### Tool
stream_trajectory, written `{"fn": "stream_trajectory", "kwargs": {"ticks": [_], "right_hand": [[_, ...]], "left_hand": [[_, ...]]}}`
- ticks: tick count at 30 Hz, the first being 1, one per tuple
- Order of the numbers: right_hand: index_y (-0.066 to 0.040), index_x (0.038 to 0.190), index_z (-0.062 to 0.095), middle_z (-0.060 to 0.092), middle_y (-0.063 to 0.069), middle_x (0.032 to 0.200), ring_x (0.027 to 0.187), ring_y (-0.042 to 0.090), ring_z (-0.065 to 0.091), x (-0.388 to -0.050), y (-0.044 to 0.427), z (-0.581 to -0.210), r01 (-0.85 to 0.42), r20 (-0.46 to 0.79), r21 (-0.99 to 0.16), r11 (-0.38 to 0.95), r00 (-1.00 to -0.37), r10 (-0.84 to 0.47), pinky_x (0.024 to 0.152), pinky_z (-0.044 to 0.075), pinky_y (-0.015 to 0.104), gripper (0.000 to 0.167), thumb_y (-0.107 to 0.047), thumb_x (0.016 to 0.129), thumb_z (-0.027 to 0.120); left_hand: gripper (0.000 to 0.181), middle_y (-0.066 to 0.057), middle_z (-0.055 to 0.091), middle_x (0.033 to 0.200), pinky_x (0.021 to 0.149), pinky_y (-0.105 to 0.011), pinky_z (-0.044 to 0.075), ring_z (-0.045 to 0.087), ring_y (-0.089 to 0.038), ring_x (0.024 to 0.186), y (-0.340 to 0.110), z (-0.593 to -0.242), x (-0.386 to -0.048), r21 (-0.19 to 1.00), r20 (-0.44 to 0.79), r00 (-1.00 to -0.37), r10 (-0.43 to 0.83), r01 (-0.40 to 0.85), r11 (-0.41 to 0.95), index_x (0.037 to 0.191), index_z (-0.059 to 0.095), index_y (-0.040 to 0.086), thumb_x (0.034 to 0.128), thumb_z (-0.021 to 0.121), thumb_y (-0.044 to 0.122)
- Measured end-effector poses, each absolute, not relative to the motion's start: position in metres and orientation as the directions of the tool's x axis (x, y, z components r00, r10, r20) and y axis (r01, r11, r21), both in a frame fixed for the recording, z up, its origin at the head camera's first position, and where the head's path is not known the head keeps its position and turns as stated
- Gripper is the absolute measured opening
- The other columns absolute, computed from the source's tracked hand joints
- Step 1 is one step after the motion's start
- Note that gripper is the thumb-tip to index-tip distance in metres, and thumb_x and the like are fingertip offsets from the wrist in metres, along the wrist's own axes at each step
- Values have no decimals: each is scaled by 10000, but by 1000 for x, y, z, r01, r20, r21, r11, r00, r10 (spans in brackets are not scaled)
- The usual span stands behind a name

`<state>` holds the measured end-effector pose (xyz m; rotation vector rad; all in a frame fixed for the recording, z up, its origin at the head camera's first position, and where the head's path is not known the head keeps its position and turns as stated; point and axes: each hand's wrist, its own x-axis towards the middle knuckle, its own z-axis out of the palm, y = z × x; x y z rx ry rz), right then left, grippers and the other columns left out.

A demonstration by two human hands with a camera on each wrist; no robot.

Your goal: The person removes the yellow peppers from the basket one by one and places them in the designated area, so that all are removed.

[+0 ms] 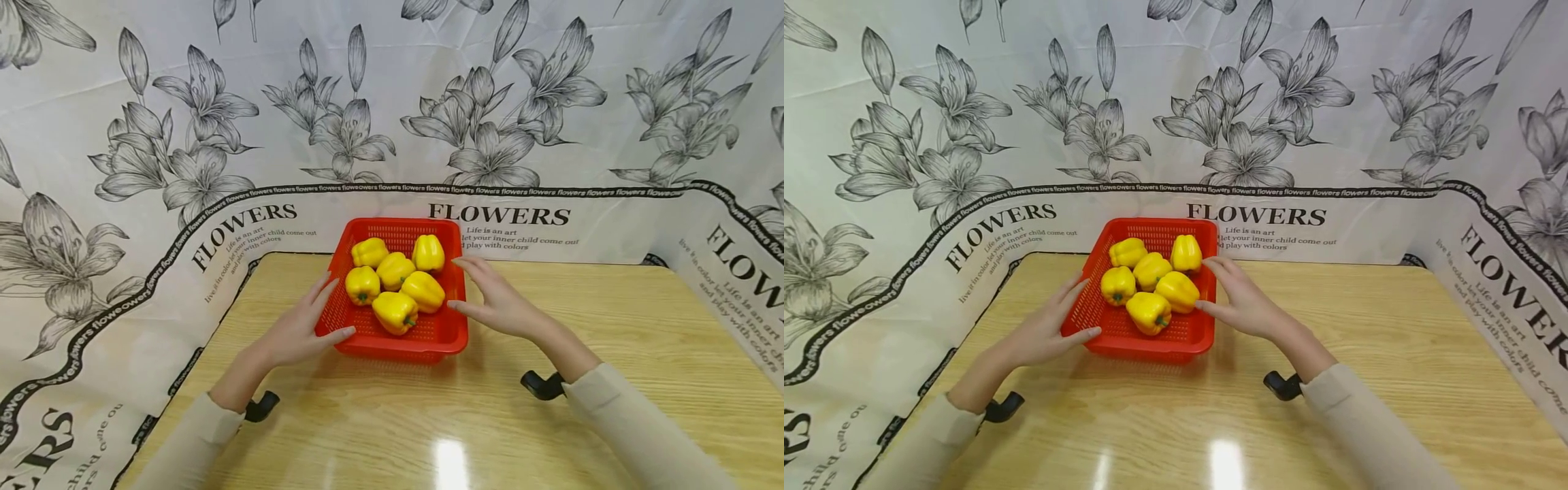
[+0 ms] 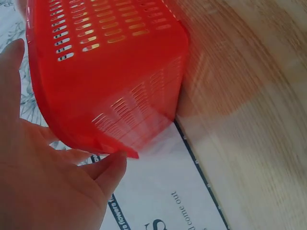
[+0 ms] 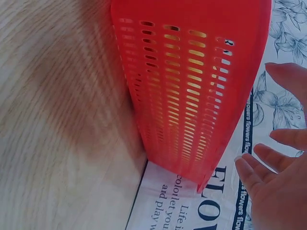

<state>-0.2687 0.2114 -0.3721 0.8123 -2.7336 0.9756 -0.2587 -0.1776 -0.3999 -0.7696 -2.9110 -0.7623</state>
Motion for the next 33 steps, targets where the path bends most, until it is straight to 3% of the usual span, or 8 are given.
{"fn": "stream_trajectory", "kwargs": {"ticks": [3, 14, 19, 26, 33], "right_hand": [[-23, 1557, 371, 330, 193, 1598, 1483, 398, 303, -272, 204, -371, -538, 279, -542, 645, -840, -466, 1197, 258, 611, 782, -286, 934, 763], [32, 1516, 419, 393, 242, 1530, 1414, 414, 373, -285, 177, -371, -610, 273, -466, 641, -788, -551, 1178, 313, 583, 779, -261, 900, 795], [50, 1502, 433, 407, 248, 1516, 1389, 401, 419, -292, 168, -374, -622, 236, -422, 660, -778, -582, 1166, 351, 557, 755, -244, 906, 792], [79, 1482, 452, 434, 257, 1499, 1374, 395, 445, -300, 161, -378, -608, 190, -376, 699, -789, -584, 1154, 376, 542, 732, -216, 905, 793], [32, 1476, 492, 477, 207, 1490, 1344, 370, 493, -310, 153, -381, -581, 164, -252, 774, -814, -557, 1084, 451, 546, 719, -327, 919, 771]], "left_hand": [[1084, -31, 68, 1727, 1143, -615, 357, 265, -357, 1527, -177, -403, -259, 462, 132, -885, 446, 453, 762, 1662, 149, 196, 863, 564, 798], [1173, -45, 21, 1730, 1161, -615, 324, 260, -389, 1523, -177, -408, -260, 474, 103, -904, 415, 411, 779, 1655, 86, 89, 858, 575, 797], [1198, -2, -30, 1729, 1179, -583, 314, 239, -368, 1532, -175, -411, -262, 485, 85, -915, 395, 384, 786, 1658, 56, 110, 841, 554, 830], [1188, 32, -59, 1725, 1190, -568, 301, 220, -350, 1540, -175, -416, -264, 501, 91, -918, 387, 377, 778, 1661, 29, 142, 843, 528, 844], [1186, 27, -54, 1725, 1171, -583, 327, 265, -375, 1521, -177, -415, -262, 491, 91, -922, 376, 370, 788, 1660, 31, 131, 847, 523, 843]]}}
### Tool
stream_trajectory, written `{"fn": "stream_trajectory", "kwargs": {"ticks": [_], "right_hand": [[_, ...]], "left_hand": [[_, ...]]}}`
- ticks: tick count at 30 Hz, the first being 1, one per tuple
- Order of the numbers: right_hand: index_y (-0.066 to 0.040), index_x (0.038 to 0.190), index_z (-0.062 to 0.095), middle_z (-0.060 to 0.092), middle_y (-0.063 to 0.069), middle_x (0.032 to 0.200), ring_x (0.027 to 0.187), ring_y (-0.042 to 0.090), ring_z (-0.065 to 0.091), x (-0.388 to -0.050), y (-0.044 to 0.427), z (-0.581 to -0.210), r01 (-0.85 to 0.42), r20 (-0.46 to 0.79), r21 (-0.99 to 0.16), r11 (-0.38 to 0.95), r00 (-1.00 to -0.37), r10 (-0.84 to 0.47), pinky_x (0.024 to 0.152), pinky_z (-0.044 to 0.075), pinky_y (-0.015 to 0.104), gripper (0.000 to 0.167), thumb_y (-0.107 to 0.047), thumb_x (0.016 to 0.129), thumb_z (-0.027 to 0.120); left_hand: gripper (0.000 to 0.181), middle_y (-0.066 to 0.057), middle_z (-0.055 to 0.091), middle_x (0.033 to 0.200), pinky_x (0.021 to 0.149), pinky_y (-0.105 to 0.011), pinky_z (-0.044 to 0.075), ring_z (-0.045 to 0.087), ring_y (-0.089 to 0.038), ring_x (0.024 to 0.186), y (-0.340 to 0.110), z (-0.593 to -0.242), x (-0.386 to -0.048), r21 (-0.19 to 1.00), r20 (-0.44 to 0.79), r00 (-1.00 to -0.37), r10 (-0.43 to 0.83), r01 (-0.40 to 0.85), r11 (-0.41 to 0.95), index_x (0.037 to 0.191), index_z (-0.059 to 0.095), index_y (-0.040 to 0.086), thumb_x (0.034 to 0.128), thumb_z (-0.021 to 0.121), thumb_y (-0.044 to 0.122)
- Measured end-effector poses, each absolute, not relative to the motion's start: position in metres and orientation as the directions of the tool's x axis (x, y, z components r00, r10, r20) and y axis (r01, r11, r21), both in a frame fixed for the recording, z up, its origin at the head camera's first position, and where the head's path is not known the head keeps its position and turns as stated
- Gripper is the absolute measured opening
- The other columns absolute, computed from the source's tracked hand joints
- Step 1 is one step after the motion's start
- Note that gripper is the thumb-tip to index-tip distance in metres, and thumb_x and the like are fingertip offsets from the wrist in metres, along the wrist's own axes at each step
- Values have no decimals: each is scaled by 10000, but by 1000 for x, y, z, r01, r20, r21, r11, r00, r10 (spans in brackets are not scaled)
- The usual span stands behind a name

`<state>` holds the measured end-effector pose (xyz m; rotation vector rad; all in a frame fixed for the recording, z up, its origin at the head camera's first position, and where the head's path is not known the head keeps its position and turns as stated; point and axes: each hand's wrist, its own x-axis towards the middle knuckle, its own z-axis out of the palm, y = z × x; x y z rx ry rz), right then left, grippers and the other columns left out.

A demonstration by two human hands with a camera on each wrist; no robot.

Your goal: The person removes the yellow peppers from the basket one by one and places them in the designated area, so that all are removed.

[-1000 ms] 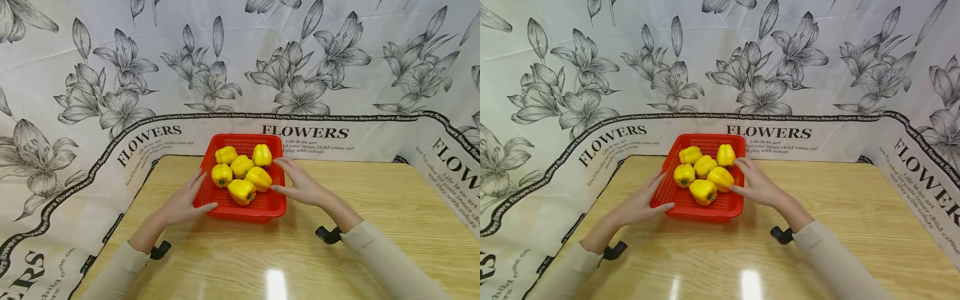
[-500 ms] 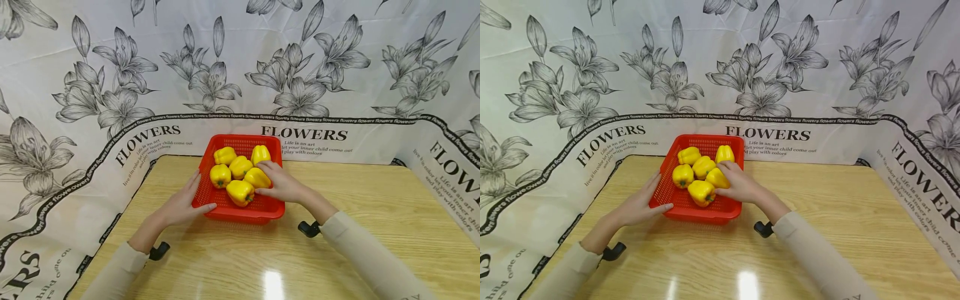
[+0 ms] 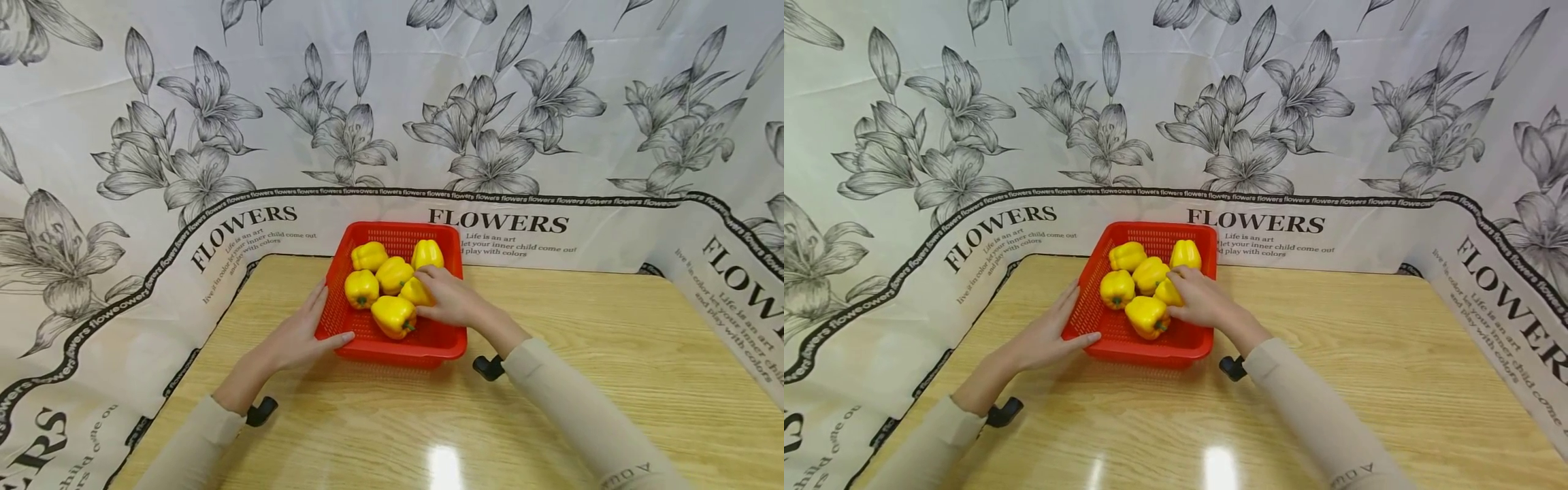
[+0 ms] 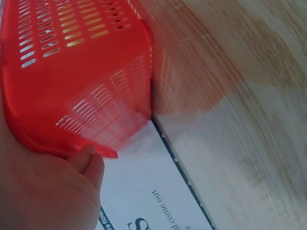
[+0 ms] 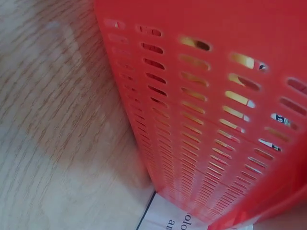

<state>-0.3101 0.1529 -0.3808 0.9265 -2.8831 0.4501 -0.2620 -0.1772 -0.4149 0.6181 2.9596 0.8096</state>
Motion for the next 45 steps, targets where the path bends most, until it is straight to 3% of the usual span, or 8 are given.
{"fn": "stream_trajectory", "kwargs": {"ticks": [7, 12, 20, 28, 35, 45], "right_hand": [[-68, 1464, 547, 568, 182, 1383, 1144, 378, 605, -311, 148, -383, -517, 105, -117, 848, -856, -507, 960, 508, 552, 647, -352, 925, 763], [-108, 1441, 572, 613, 162, 1280, 1040, 358, 624, -312, 146, -381, -506, 116, -83, 859, -861, -496, 890, 529, 525, 613, -350, 916, 776], [-151, 1397, 541, 559, 147, 1085, 771, 293, 590, -315, 143, -384, -485, 102, -34, 874, -871, -480, 686, 501, 440, 624, -425, 891, 783], [-120, 1333, 525, 610, 79, 972, 793, 258, 601, -313, 141, -391, -492, 84, -3, 871, -868, -490, 666, 499, 435, 612, -427, 873, 786], [-159, 1422, 577, 601, 132, 1113, 891, 286, 609, -310, 141, -394, -499, 142, -41, 866, -860, -489, 712, 526, 461, 644, -423, 875, 790], [-150, 1480, 551, 561, 111, 1129, 850, 230, 547, -312, 143, -394, -487, 231, -165, 858, -864, -447, 693, 502, 385, 711, -436, 879, 799]], "left_hand": [[1188, 29, -50, 1725, 1164, -586, 338, 281, -381, 1513, -176, -414, -264, 505, 96, -921, 379, 373, 779, 1662, 30, 146, 842, 548, 833], [1188, 45, -59, 1723, 1161, -580, 344, 284, -373, 1513, -175, -412, -267, 495, 110, -919, 379, 382, 780, 1663, 20, 164, 838, 543, 841], [1206, -7, -33, 1730, 1150, -584, 361, 303, -387, 1504, -177, -410, -266, 485, 89, -920, 381, 375, 790, 1660, 45, 126, 831, 537, 851], [1206, -21, -5, 1731, 1150, -576, 364, 308, -384, 1502, -178, -415, -264, 484, 90, -918, 387, 380, 789, 1658, 64, 110, 832, 536, 850], [1204, -19, 5, 1732, 1146, -586, 367, 304, -385, 1504, -178, -416, -263, 479, 82, -918, 387, 377, 793, 1657, 58, 104, 837, 532, 848], [1200, 11, -25, 1730, 1128, -593, 388, 328, -388, 1493, -178, -414, -262, 480, 71, -923, 377, 363, 799, 1661, 42, 130, 834, 531, 849]]}}
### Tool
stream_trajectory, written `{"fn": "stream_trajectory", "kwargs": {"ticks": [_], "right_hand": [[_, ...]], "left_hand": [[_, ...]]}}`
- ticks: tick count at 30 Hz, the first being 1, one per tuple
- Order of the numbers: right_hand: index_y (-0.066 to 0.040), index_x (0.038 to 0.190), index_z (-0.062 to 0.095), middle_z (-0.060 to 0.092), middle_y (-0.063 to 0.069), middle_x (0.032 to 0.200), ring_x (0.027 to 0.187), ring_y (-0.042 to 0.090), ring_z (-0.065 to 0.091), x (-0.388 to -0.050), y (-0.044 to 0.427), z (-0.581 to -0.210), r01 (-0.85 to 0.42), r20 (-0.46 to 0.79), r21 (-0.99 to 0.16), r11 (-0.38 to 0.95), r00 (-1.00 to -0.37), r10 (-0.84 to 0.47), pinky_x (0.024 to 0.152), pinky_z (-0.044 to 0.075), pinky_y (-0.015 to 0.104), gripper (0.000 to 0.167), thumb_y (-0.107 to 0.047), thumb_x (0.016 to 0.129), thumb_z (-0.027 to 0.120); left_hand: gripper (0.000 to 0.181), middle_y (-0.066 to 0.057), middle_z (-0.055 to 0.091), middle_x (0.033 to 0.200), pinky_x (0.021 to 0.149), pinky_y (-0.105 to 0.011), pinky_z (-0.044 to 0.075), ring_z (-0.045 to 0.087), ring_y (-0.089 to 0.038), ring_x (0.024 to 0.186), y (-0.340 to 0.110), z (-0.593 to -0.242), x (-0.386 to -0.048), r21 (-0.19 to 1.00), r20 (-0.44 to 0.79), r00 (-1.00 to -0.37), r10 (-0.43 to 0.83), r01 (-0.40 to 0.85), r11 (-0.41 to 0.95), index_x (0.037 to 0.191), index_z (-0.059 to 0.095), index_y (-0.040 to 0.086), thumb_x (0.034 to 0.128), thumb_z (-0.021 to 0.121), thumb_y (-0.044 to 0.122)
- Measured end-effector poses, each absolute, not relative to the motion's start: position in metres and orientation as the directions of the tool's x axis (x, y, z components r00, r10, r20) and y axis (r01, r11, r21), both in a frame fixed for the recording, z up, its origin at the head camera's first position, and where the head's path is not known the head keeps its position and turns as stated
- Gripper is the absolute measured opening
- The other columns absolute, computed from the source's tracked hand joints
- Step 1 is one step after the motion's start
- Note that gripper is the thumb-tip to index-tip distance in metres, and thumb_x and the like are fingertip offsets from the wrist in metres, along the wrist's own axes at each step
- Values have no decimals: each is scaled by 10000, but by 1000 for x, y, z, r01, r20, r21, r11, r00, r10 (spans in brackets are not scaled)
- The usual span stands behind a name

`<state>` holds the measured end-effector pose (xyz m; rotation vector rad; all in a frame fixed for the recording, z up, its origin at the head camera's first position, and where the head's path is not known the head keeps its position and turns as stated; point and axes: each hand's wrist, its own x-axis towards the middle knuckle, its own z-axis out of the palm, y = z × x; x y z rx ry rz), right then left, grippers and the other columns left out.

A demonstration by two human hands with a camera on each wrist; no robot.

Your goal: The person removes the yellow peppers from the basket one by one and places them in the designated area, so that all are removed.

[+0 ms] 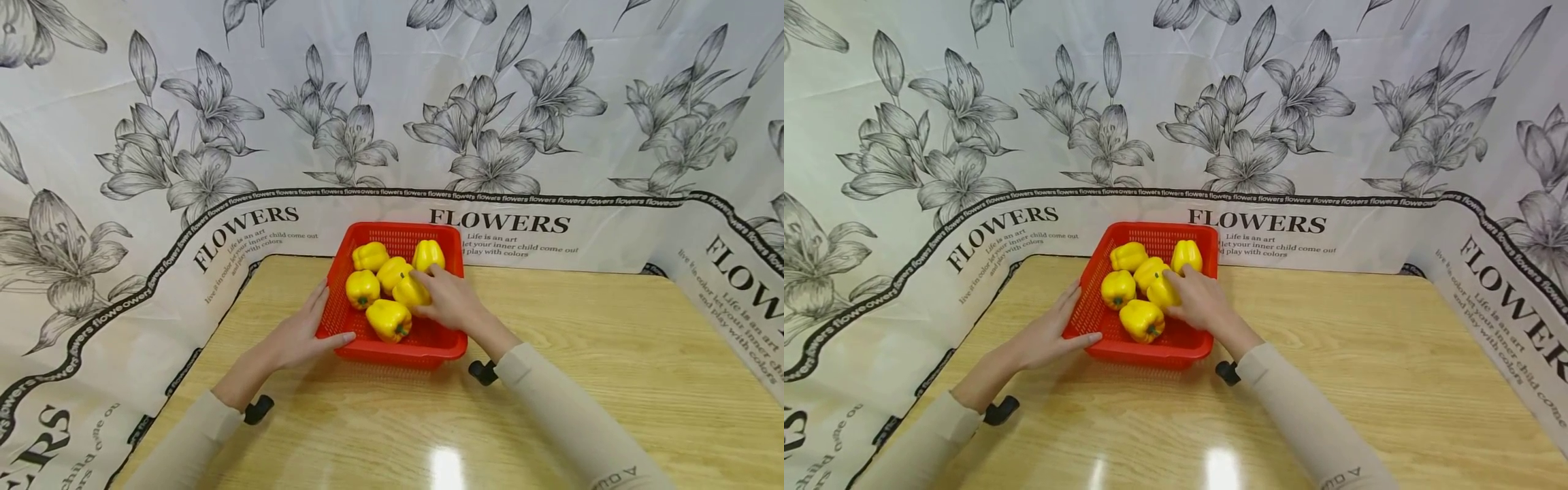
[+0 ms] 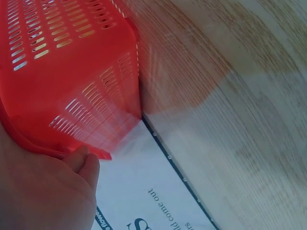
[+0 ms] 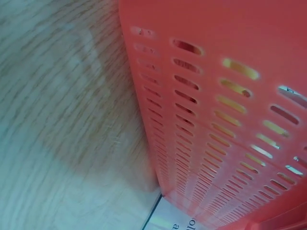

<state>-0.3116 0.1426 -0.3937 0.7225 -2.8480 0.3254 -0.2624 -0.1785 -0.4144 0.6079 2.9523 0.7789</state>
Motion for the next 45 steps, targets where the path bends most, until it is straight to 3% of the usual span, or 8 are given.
{"fn": "stream_trajectory", "kwargs": {"ticks": [6, 15, 22, 35, 45], "right_hand": [[-148, 1510, 510, 575, 129, 1203, 852, 240, 559, -310, 140, -395, -487, 284, -264, 833, -864, -415, 697, 518, 392, 729, -430, 894, 782], [-115, 1477, 536, 607, 145, 1288, 1016, 292, 606, -309, 148, -395, -482, 375, -388, 786, -861, -343, 862, 537, 449, 697, -394, 895, 799], [-83, 1461, 541, 613, 145, 1238, 965, 311, 638, -312, 150, -398, -514, 425, -524, 680, -849, -314, 831, 567, 400, 712, -372, 875, 824], [-32, 1441, 533, 593, 207, 1346, 1076, 377, 684, -311, 163, -385, -508, 410, -707, 492, -861, -300, 879, 597, 481, 678, -198, 862, 845], [-100, 1478, 512, 607, 181, 1359, 1158, 359, 653, -299, 182, -368, -391, 314, -778, 491, -920, -236, 916, 582, 477, 703, -302, 883, 828]], "left_hand": [[1215, -9, -22, 1731, 1142, -594, 368, 301, -389, 1507, -182, -414, -259, 487, 58, -928, 368, 348, 801, 1659, 25, 126, 830, 557, 837], [1205, -16, -35, 1729, 1153, -598, 349, 254, -382, 1526, -178, -414, -263, 498, 72, -919, 388, 370, 784, 1659, 16, 129, 839, 549, 834], [1205, -26, -24, 1731, 1147, -601, 356, 265, -384, 1521, -179, -415, -260, 498, 71, -922, 381, 364, 787, 1658, 35, 115, 839, 549, 833], [1191, -22, -39, 1730, 1152, -605, 348, 253, -381, 1526, -176, -412, -264, 493, 59, -921, 385, 362, 791, 1660, 25, 131, 846, 528, 839], [1177, 7, -58, 1726, 1147, -607, 353, 266, -383, 1522, -176, -413, -262, 497, 69, -923, 379, 361, 789, 1661, 29, 141, 852, 546, 821]]}}
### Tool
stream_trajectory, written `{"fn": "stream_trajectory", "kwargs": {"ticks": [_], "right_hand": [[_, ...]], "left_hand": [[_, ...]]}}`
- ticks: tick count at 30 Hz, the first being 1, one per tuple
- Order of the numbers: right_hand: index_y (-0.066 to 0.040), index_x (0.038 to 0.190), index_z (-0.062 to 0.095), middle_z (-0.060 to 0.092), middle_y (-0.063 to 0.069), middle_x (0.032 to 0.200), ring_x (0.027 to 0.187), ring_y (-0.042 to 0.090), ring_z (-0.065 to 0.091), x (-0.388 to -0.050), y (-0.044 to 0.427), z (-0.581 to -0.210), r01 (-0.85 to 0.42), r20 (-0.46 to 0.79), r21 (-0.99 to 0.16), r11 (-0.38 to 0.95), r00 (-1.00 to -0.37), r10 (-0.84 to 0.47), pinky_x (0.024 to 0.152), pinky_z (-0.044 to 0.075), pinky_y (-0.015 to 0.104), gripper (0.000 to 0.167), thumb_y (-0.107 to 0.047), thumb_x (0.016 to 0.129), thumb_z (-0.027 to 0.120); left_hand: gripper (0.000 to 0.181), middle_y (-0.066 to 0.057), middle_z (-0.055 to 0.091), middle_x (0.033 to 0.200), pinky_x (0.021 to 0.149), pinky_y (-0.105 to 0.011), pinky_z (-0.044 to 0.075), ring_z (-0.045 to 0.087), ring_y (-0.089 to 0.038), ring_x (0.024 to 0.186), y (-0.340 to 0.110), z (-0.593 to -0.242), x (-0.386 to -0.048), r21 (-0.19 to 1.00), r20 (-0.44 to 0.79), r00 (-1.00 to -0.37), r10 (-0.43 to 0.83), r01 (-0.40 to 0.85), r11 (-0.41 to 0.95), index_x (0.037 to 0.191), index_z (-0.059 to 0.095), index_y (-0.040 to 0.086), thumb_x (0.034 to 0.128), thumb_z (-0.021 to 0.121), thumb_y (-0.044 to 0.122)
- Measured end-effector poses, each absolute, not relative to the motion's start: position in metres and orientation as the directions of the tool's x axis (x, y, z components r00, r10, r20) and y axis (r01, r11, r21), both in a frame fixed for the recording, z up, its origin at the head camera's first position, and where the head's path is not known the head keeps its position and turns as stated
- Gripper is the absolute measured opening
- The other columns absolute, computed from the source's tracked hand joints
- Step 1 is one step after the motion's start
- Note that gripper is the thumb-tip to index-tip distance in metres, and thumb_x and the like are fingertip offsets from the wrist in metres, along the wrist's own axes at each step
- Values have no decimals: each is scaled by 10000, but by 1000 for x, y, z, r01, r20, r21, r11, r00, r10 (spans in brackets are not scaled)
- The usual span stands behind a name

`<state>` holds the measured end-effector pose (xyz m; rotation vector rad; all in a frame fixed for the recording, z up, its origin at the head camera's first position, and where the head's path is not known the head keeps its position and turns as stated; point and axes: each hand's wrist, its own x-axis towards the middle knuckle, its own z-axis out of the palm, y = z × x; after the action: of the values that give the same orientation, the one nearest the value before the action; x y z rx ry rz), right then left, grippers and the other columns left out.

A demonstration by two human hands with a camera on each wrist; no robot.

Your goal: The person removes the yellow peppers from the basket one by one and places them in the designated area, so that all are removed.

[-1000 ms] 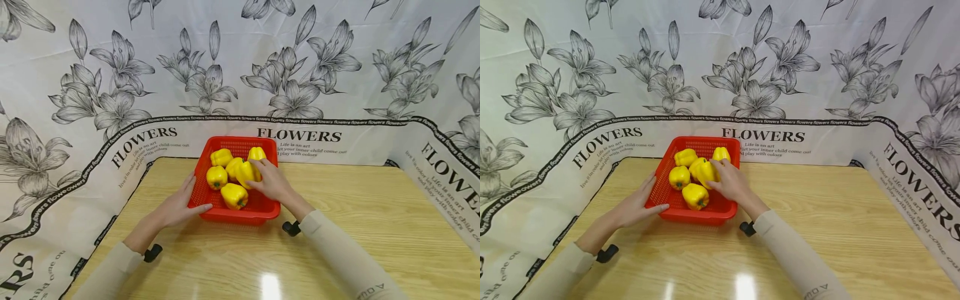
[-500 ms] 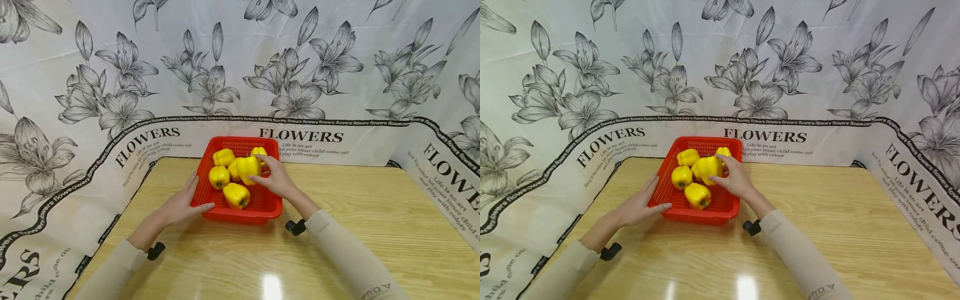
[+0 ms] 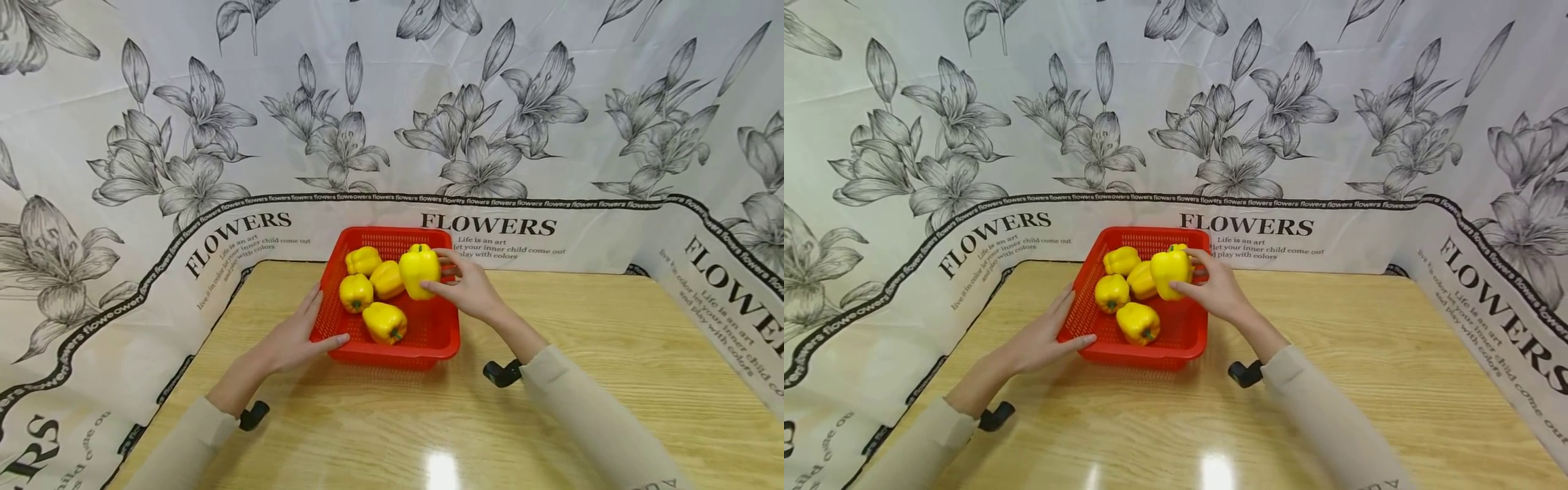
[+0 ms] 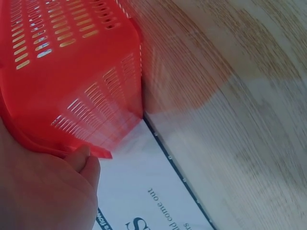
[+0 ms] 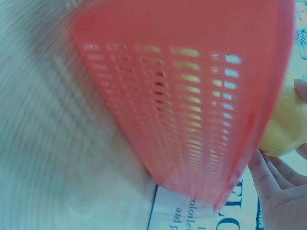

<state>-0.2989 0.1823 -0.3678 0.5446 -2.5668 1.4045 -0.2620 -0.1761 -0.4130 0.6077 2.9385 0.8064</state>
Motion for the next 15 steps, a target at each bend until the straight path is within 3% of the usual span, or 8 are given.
{"fn": "stream_trajectory", "kwargs": {"ticks": [15], "right_hand": [[-135, 1519, 484, 587, 187, 1387, 1190, 357, 645, -297, 223, -353, -372, 302, -790, 488, -928, -218, 875, 586, 444, 704, -310, 914, 798]], "left_hand": [[1187, -42, -29, 1730, 1168, -586, 334, 264, -386, 1522, -177, -415, -263, 501, 69, -923, 378, 360, 787, 1657, 33, 114, 853, 540, 825]]}}
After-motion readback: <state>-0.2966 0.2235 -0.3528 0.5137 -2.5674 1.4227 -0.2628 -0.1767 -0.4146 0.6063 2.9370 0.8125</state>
